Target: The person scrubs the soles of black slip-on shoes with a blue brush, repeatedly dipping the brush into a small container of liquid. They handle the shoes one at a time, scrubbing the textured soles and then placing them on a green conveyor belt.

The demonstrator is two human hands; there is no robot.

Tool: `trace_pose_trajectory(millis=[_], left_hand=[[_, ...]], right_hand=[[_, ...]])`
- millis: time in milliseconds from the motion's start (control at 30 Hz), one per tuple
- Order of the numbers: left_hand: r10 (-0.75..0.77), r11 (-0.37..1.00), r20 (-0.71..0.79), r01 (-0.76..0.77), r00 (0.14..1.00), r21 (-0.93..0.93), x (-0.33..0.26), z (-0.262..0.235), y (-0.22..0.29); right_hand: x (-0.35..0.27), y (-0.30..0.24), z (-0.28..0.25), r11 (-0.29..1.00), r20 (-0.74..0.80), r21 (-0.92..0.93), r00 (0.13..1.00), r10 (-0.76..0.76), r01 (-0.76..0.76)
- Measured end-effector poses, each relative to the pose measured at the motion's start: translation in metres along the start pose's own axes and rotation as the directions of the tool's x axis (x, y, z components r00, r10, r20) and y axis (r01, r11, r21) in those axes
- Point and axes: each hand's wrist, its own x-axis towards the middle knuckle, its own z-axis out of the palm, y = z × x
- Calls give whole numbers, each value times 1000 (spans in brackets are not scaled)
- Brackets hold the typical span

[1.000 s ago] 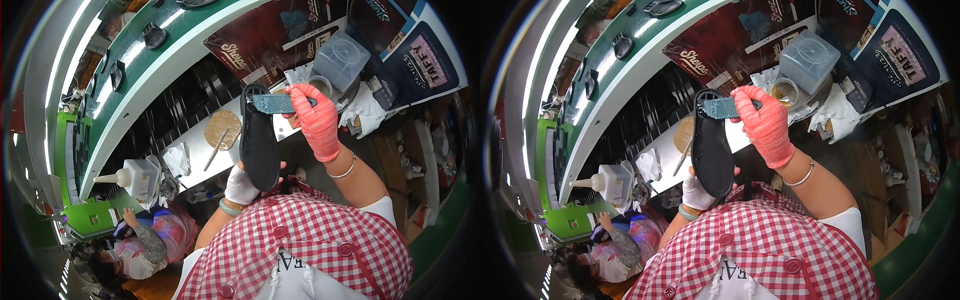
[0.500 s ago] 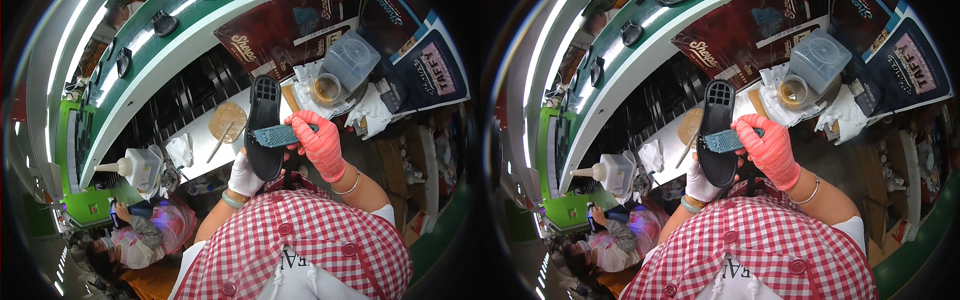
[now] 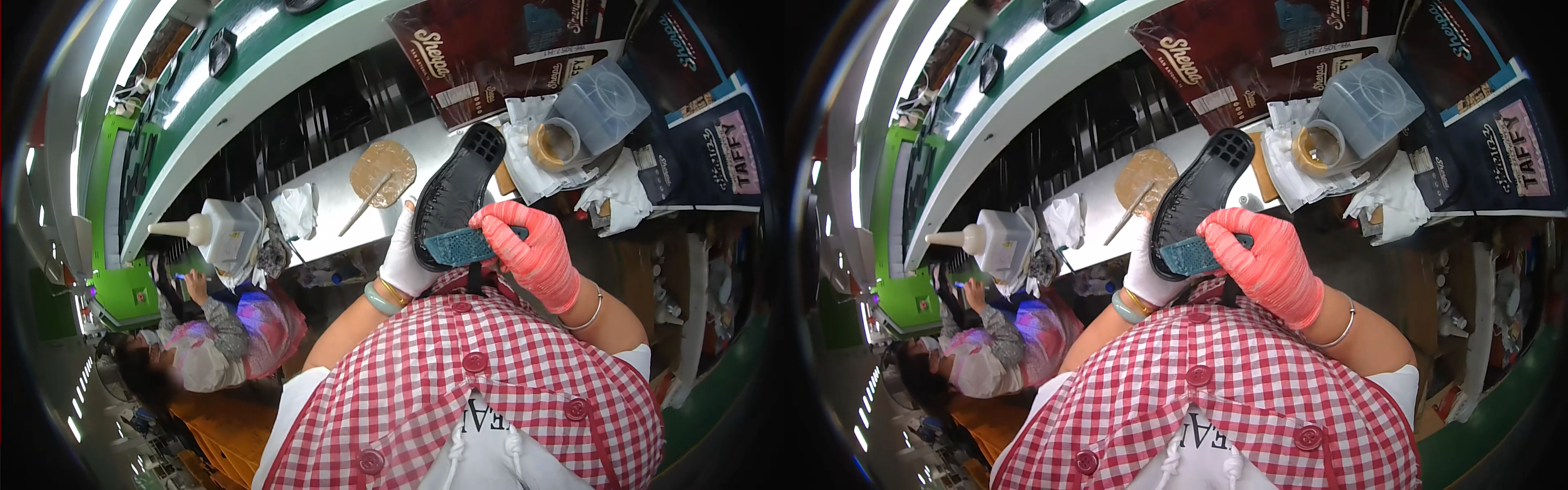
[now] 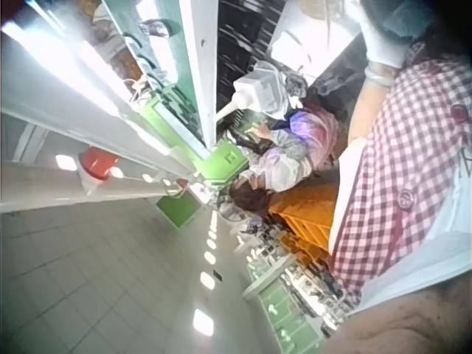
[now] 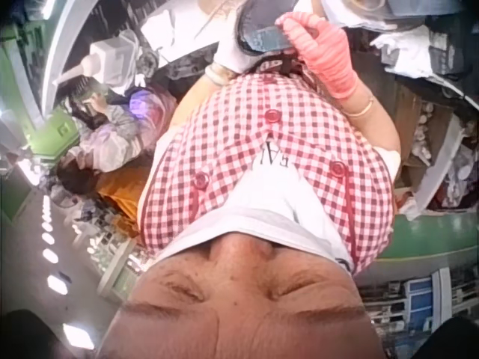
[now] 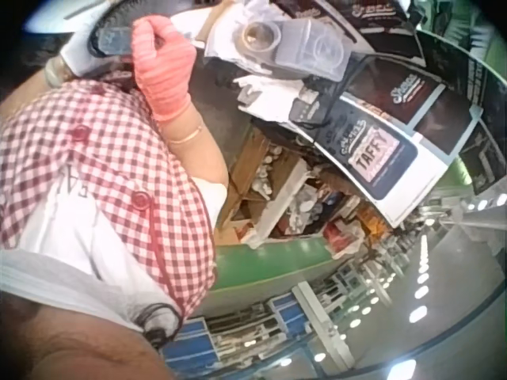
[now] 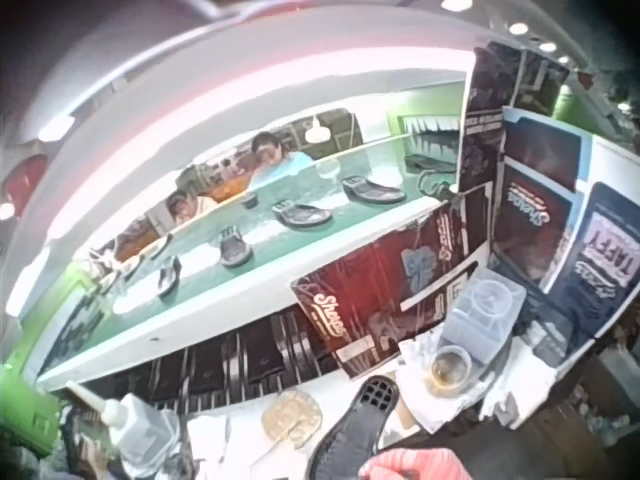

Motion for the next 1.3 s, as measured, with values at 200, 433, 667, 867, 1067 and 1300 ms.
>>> trace_pose_trajectory(millis=[200,433,667,867,1067,1300], left_hand=[[-249,956,32,251,968,-155,2,-14,10],[-372,928,-206,359,905,-100,7,-2,15],[-414,906,-109,421,904,48,4,-12,29],[-532,846,87,525,842,89,3,-44,42],[-568,822,-78,570,820,5,8,-48,46],[-520,846,-392,522,759,-111,11,-19,51]], right_hand=[[19,-18,-6,980,163,-140,973,165,-143],[37,-29,6,954,245,-229,937,249,-193],[48,-29,15,932,283,-305,915,287,-198],[55,-23,2,932,342,-325,899,274,-161],[58,-23,-10,927,361,-347,893,270,-140],[53,-28,-25,901,330,-413,901,282,-131]])
